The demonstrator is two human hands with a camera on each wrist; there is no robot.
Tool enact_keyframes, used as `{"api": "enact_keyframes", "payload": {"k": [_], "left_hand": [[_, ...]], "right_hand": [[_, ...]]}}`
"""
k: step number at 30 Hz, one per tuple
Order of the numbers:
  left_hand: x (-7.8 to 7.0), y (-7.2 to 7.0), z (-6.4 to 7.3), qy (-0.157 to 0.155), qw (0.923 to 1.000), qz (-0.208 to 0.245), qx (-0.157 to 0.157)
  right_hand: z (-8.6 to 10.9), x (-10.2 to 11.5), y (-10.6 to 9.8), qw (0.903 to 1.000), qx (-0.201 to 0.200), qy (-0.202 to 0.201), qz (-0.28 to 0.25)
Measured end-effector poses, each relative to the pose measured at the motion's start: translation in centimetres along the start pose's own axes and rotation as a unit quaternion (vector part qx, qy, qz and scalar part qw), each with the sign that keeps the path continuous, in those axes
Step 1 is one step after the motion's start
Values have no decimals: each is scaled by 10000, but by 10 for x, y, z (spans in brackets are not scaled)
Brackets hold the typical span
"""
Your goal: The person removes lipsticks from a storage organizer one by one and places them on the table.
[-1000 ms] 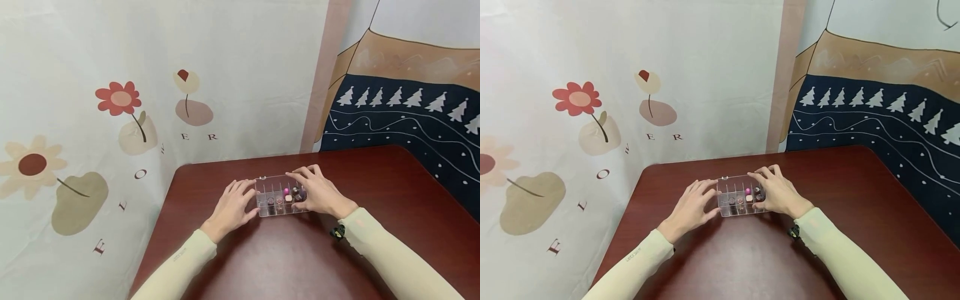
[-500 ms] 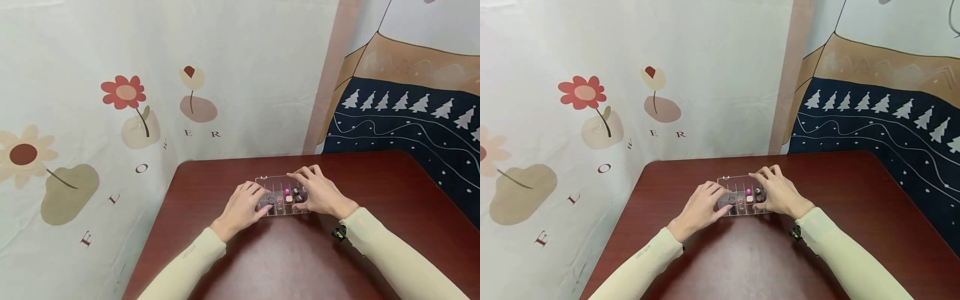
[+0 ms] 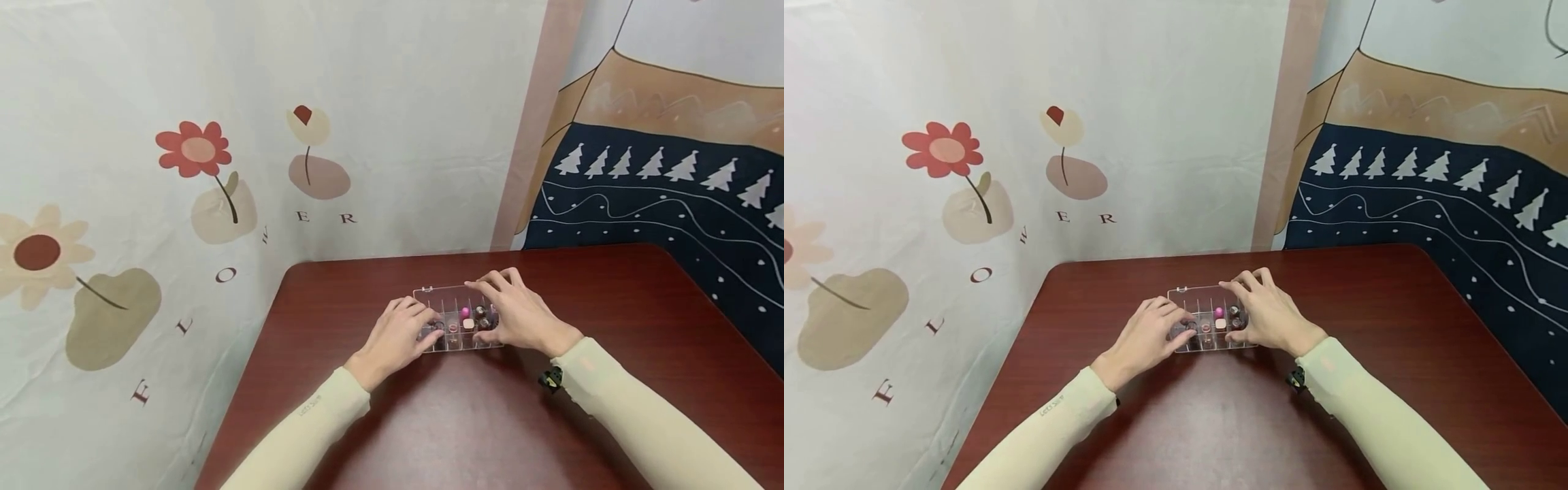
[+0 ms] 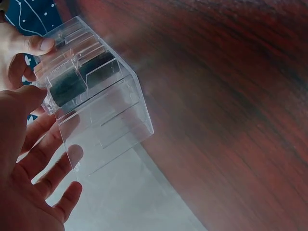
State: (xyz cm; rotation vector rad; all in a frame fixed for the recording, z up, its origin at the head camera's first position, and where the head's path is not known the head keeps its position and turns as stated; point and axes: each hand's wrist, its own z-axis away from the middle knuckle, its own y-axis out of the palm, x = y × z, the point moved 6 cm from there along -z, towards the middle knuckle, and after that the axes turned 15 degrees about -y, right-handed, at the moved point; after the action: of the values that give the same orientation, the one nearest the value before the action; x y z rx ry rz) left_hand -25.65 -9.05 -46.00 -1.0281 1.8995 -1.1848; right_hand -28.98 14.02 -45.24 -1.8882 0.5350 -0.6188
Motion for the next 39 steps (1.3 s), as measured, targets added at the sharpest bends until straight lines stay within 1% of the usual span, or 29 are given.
{"api": "enact_keyframes", "payload": {"k": [5,8,13,18,23,29,34,35,36,39], "left_hand": [[-2,0,1,48,10000,-4,6],[-3,-1,2,88,9999,-17,-76],[-2,-4,3,63,9998,-13,-177],[-2,-6,2,102,9996,115,-220],[-2,-11,1,111,9989,344,-298],[-1,-17,0,55,9984,449,-350],[-1,-22,-1,30,9980,504,-392],[0,-24,-2,19,9978,519,-408],[0,-25,-2,10,9976,540,-430],[2,-30,-2,-30,9966,619,-545]], "right_hand": [[1,3,1,10000,35,8,-27],[0,4,1,10000,39,5,-5],[-3,5,1,10000,-62,-70,17],[-1,3,1,9999,-94,-59,15],[0,2,-2,9999,-87,-31,60],[0,5,-3,9998,-138,-105,46],[1,2,-3,9990,-350,-277,-55],[1,-3,2,9983,-442,-369,-5],[2,-3,2,9981,-473,-394,-25],[2,-4,3,9983,-461,-350,-60]]}}
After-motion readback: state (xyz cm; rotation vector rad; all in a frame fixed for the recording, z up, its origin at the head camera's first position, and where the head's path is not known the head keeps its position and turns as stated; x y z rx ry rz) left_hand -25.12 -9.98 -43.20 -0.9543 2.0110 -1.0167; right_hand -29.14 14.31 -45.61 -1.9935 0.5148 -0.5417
